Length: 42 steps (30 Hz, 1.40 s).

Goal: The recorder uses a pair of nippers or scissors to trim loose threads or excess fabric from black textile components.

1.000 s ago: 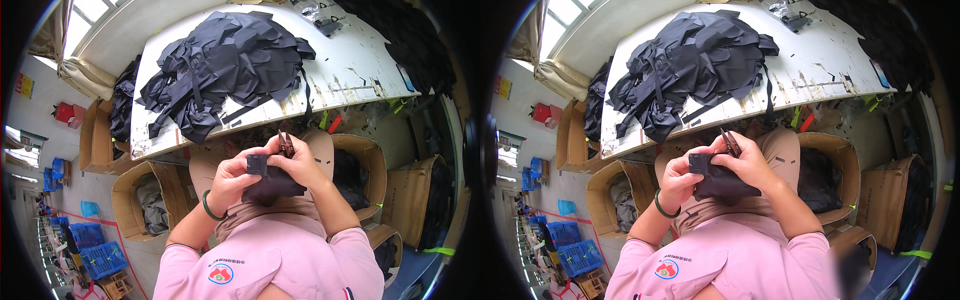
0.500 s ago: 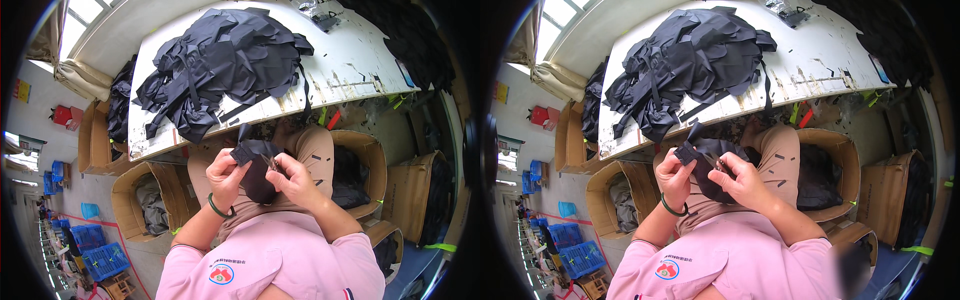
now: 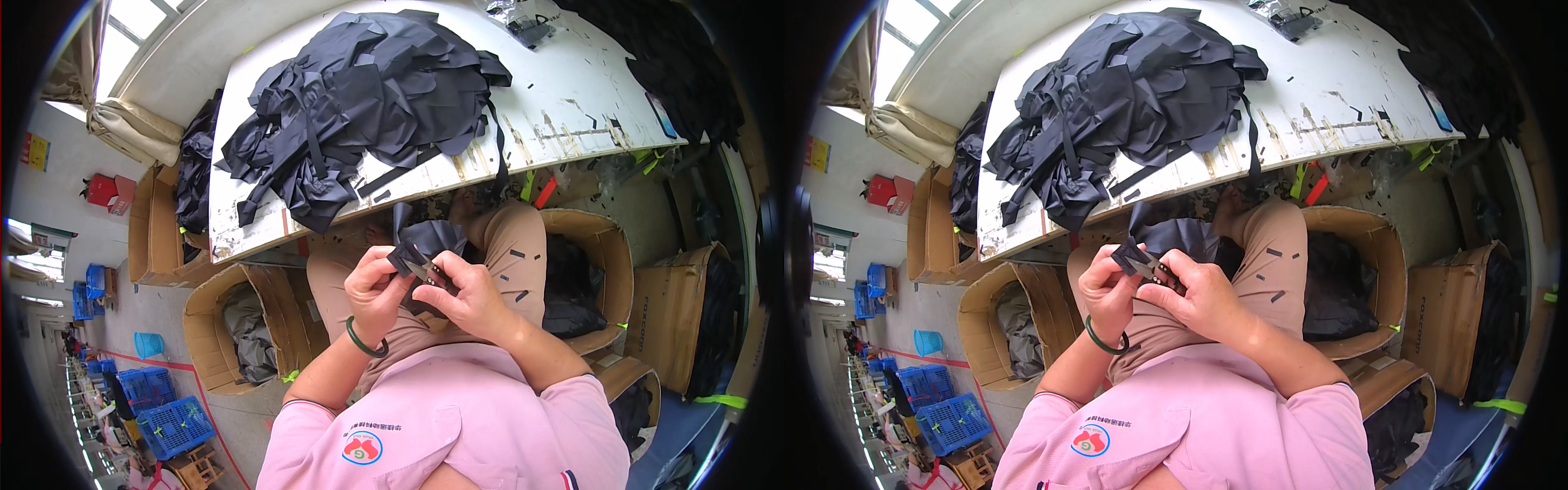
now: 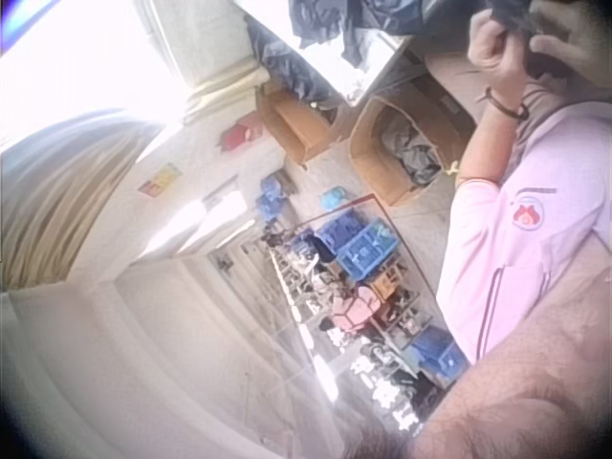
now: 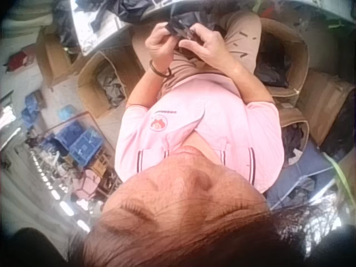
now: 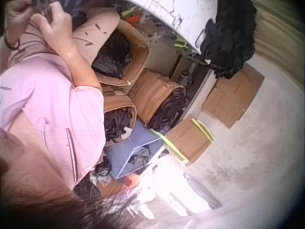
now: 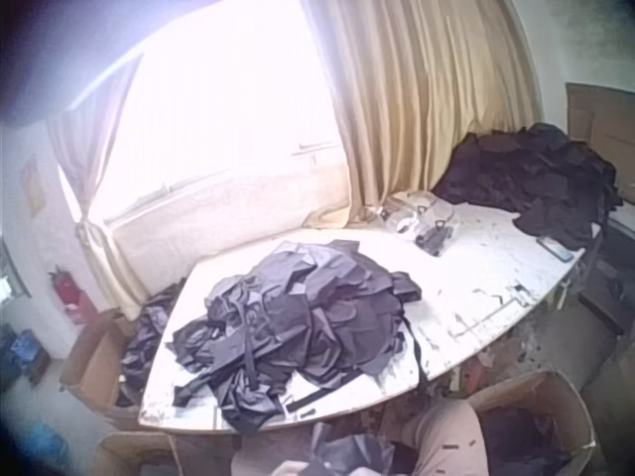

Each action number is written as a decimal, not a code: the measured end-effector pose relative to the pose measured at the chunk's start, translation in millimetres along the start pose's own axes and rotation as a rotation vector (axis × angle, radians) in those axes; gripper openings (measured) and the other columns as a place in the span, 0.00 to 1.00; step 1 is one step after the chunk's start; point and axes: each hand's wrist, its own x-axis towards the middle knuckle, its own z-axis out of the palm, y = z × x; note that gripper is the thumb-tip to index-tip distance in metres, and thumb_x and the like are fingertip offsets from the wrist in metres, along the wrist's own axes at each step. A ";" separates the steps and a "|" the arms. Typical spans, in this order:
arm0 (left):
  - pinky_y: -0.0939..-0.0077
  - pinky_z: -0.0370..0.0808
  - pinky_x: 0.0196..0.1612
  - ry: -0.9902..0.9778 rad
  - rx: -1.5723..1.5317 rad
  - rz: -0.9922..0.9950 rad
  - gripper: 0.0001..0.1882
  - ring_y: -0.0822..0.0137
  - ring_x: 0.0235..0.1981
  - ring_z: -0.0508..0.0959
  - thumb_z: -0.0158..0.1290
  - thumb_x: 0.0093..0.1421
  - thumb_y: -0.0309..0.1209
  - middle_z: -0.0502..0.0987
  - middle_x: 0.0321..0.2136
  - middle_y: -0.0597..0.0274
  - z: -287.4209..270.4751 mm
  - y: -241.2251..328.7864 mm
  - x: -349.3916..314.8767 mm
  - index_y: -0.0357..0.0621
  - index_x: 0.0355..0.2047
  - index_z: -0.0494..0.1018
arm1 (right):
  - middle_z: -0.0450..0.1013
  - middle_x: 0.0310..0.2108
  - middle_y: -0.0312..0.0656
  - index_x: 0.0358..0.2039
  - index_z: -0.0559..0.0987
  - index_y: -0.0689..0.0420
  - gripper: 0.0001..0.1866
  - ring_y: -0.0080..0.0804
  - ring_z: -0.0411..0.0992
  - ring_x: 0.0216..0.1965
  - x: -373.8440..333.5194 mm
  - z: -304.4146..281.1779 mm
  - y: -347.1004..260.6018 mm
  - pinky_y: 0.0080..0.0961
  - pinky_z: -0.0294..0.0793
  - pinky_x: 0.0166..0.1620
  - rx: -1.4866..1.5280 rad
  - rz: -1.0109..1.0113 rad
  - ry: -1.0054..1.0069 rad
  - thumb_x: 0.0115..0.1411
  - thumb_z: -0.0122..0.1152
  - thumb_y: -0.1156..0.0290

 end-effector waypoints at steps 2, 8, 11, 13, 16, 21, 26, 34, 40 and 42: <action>0.78 0.75 0.44 -0.017 0.022 -0.019 0.10 0.65 0.40 0.78 0.54 0.52 0.10 0.75 0.39 0.54 0.1 0.3 -0.6 0.33 0.34 0.76 | 0.65 0.18 0.36 0.32 0.72 0.59 0.16 0.22 0.62 0.19 1.0 -1.9 -3.2 0.22 0.63 0.23 -0.033 -0.003 -0.001 0.56 0.67 0.62; 0.85 0.74 0.35 -0.034 0.072 0.007 0.09 0.74 0.35 0.76 0.53 0.53 0.10 0.74 0.39 0.57 1.3 2.4 0.0 0.33 0.33 0.76 | 0.68 0.16 0.44 0.29 0.71 0.59 0.19 0.36 0.68 0.16 2.1 -3.1 -4.4 0.29 0.66 0.22 -0.085 -0.008 0.015 0.56 0.66 0.56; 0.85 0.74 0.34 -0.025 0.064 0.007 0.09 0.74 0.34 0.76 0.53 0.53 0.10 0.74 0.38 0.58 1.4 1.8 -0.6 0.33 0.33 0.76 | 0.68 0.16 0.45 0.29 0.72 0.59 0.18 0.39 0.69 0.17 1.5 -2.2 -1.7 0.29 0.66 0.22 -0.069 -0.009 0.025 0.57 0.65 0.56; 0.86 0.74 0.34 -0.026 0.098 0.031 0.09 0.74 0.34 0.76 0.54 0.52 0.10 0.75 0.37 0.58 1.6 2.0 -0.1 0.33 0.32 0.76 | 0.68 0.16 0.46 0.29 0.72 0.59 0.18 0.40 0.69 0.17 0.8 -2.4 -1.2 0.29 0.66 0.22 -0.058 -0.023 0.040 0.57 0.64 0.57; 0.87 0.73 0.33 -0.047 0.107 0.019 0.08 0.74 0.33 0.76 0.55 0.52 0.11 0.76 0.36 0.58 -1.3 -1.0 -1.3 0.33 0.32 0.77 | 0.69 0.17 0.47 0.30 0.73 0.59 0.17 0.42 0.70 0.17 0.6 -3.2 -2.5 0.29 0.66 0.22 -0.054 -0.012 0.021 0.58 0.64 0.58; 0.87 0.72 0.31 -0.112 0.168 0.017 0.08 0.75 0.32 0.76 0.56 0.51 0.12 0.76 0.36 0.57 -6.3 -1.6 -1.6 0.33 0.31 0.77 | 0.67 0.15 0.45 0.29 0.73 0.59 0.16 0.36 0.67 0.15 0.0 -3.5 -2.1 0.28 0.65 0.21 -0.021 -0.014 0.026 0.58 0.63 0.59; 0.87 0.71 0.33 -0.223 0.059 -0.071 0.08 0.74 0.34 0.76 0.57 0.52 0.13 0.76 0.36 0.57 -11.3 11.5 11.9 0.33 0.33 0.77 | 0.64 0.15 0.38 0.28 0.72 0.60 0.17 0.24 0.60 0.17 -3.7 -15.2 8.1 0.24 0.62 0.22 0.071 0.064 -0.020 0.58 0.64 0.58; 0.83 0.71 0.36 -0.468 -0.194 -0.357 0.05 0.74 0.34 0.74 0.57 0.53 0.16 0.74 0.37 0.58 -32.8 13.3 26.2 0.32 0.32 0.77 | 0.67 0.16 0.40 0.26 0.72 0.61 0.20 0.30 0.65 0.18 4.9 -42.6 -12.4 0.28 0.64 0.24 -0.102 0.074 -0.253 0.57 0.65 0.56; 0.83 0.71 0.37 -0.538 -0.257 -0.472 0.05 0.73 0.34 0.73 0.56 0.54 0.15 0.73 0.35 0.59 -30.1 15.6 28.1 0.32 0.32 0.76 | 0.73 0.18 0.44 0.26 0.72 0.57 0.20 0.47 0.72 0.20 3.1 -43.1 -10.0 0.37 0.68 0.24 -0.400 -0.067 -0.233 0.55 0.64 0.51; 0.84 0.71 0.38 -0.574 -0.247 -0.470 0.05 0.73 0.34 0.73 0.56 0.54 0.15 0.73 0.35 0.60 -30.1 14.1 27.9 0.32 0.33 0.76 | 0.73 0.18 0.44 0.27 0.73 0.57 0.20 0.47 0.72 0.20 3.2 -41.9 -12.3 0.37 0.68 0.24 -0.422 -0.078 -0.228 0.55 0.64 0.51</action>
